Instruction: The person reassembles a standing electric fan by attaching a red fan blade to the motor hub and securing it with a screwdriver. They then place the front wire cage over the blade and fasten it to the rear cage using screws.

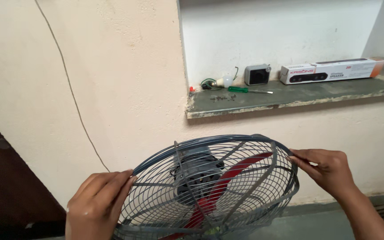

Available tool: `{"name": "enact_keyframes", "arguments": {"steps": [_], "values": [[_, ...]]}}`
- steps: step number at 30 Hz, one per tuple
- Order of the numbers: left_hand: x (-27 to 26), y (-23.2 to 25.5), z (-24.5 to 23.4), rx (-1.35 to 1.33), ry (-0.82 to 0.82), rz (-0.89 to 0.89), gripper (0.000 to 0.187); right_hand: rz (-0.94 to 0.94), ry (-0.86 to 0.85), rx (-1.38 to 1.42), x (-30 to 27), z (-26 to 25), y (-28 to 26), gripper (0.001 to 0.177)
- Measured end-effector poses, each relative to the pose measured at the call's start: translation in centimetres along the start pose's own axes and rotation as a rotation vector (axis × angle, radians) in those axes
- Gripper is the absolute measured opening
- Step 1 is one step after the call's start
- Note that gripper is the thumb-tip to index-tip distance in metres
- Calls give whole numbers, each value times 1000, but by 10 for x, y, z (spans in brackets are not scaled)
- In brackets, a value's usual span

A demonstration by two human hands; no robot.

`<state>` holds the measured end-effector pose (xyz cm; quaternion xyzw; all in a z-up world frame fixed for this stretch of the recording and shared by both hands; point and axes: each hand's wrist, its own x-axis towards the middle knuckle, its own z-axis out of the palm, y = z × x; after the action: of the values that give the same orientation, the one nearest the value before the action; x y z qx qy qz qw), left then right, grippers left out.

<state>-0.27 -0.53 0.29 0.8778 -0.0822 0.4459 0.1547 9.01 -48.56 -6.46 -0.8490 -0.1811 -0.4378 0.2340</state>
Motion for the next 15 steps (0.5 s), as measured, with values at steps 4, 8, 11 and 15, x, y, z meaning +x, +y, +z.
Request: {"name": "enact_keyframes", "arguments": {"steps": [4,8,11,15], "values": [[4,-6,3,-69,27,77,15,50,4,-8,-2,3,1,20],[-1,-26,17,-67,-33,52,18,74,19,32,-5,8,3,20],[7,-61,33,-80,-242,194,27,99,-15,-31,-5,6,3,20],[0,-108,56,20,-711,128,38,117,-66,-108,-3,1,-1,19]]}}
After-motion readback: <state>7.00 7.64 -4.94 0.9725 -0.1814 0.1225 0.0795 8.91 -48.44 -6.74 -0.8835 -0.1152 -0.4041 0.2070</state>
